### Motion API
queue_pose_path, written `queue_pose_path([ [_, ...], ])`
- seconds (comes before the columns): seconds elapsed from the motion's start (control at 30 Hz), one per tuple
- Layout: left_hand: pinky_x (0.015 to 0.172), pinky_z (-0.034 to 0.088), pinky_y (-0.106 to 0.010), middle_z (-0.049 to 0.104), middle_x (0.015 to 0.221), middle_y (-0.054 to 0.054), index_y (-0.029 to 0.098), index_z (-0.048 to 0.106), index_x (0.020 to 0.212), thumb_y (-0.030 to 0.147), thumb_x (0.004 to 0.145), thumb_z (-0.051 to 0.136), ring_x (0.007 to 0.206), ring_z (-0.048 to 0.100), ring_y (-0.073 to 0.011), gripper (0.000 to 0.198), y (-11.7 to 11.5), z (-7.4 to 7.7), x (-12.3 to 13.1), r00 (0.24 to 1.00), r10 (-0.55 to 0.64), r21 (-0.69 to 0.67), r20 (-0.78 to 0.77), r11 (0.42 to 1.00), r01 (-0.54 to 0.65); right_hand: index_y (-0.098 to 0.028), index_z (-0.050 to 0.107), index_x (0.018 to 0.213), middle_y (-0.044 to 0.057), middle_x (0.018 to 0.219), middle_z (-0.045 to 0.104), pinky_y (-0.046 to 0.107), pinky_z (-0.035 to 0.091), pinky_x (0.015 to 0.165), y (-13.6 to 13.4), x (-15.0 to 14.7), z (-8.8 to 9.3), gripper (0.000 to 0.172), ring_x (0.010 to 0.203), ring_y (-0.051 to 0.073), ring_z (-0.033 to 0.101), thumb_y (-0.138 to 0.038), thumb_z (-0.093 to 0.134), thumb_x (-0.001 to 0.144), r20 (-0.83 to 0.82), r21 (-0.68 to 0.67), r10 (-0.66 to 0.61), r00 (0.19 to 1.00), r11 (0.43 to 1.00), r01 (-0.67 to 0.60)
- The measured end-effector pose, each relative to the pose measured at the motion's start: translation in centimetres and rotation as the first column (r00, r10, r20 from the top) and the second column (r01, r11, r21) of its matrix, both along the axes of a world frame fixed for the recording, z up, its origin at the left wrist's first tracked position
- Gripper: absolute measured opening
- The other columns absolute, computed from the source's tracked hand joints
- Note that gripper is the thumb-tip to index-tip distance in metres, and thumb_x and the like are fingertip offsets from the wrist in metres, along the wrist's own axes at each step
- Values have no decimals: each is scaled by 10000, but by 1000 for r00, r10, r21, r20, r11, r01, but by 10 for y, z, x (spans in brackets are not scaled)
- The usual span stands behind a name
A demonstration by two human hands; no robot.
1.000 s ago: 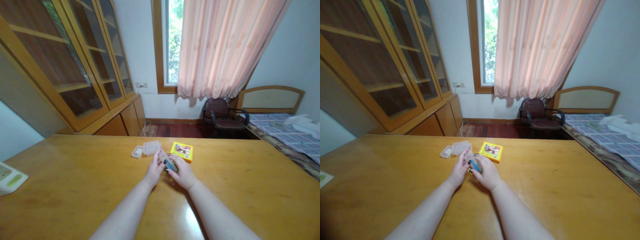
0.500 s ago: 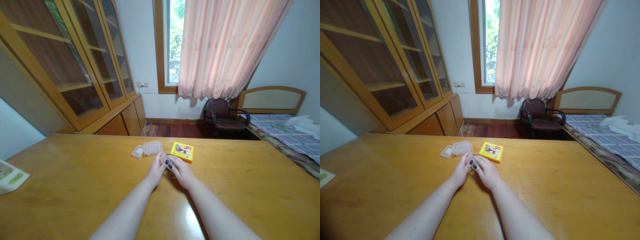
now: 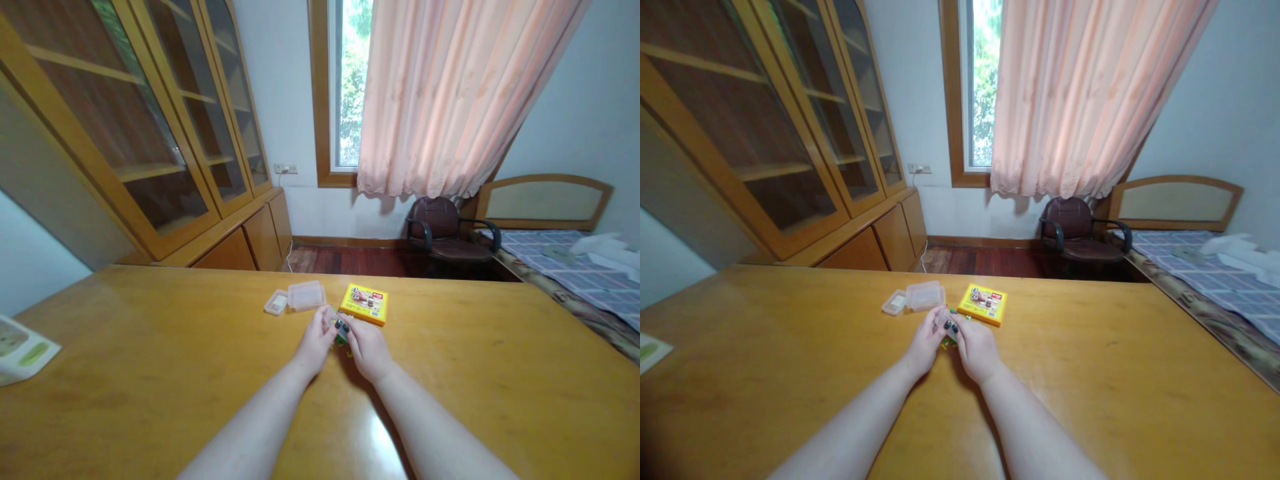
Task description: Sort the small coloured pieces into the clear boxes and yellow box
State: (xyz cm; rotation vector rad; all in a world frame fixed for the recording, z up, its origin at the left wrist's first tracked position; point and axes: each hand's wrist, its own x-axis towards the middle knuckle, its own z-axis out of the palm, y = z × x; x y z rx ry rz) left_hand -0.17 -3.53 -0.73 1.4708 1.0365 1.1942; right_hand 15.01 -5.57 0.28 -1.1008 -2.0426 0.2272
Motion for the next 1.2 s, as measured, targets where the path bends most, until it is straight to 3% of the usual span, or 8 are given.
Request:
queue_pose_path([
  [0.2,964,404,-399,569,1184,-130,157,412,1141,419,786,529,1095,540,-223,456,-3,7,3,998,-51,-9,41,999,51,-206,539,1163,63,1103,633,345,470,895,3,1,-2,348,1015,183,593,-205,339,878,-164,-48,-77,983,996,70],
  [0.3,947,423,-397,565,1195,-133,162,392,1177,420,765,561,1090,546,-227,515,-1,3,4,996,-44,-44,82,998,48,-207,546,1156,59,1100,634,342,467,898,5,1,-3,346,1016,182,593,-206,348,872,-159,-57,-79,984,996,71],
  [0.47,911,456,-395,472,1287,-168,189,239,1300,344,741,613,1077,558,-225,690,5,-7,3,986,35,-60,161,998,-26,-224,547,1162,54,1112,629,340,471,888,10,0,-5,347,1030,182,586,-212,349,877,-163,-89,-100,982,992,86],
  [0.63,945,431,-395,444,1298,-169,184,330,1217,294,722,633,1113,530,-224,590,10,-7,-2,975,134,-29,178,991,-131,-212,594,1078,63,1044,657,362,487,844,18,-1,-15,290,963,204,614,-254,409,859,-195,-204,-238,951,959,198],
  [0.93,1038,328,-401,479,1283,-114,193,403,1236,278,706,653,1192,453,-217,593,7,-9,-4,986,159,130,-51,980,-151,-192,643,938,75,961,675,386,485,819,28,3,-21,229,902,214,624,-228,461,803,-280,-237,-304,911,941,242],
  [1.2,1033,327,-408,493,1263,-81,232,456,1239,285,682,670,1190,447,-228,599,-1,5,-8,946,196,256,-259,958,-128,-197,659,864,65,880,684,384,496,766,31,6,-23,215,826,217,632,-240,471,772,-330,-265,-365,870,921,286],
])
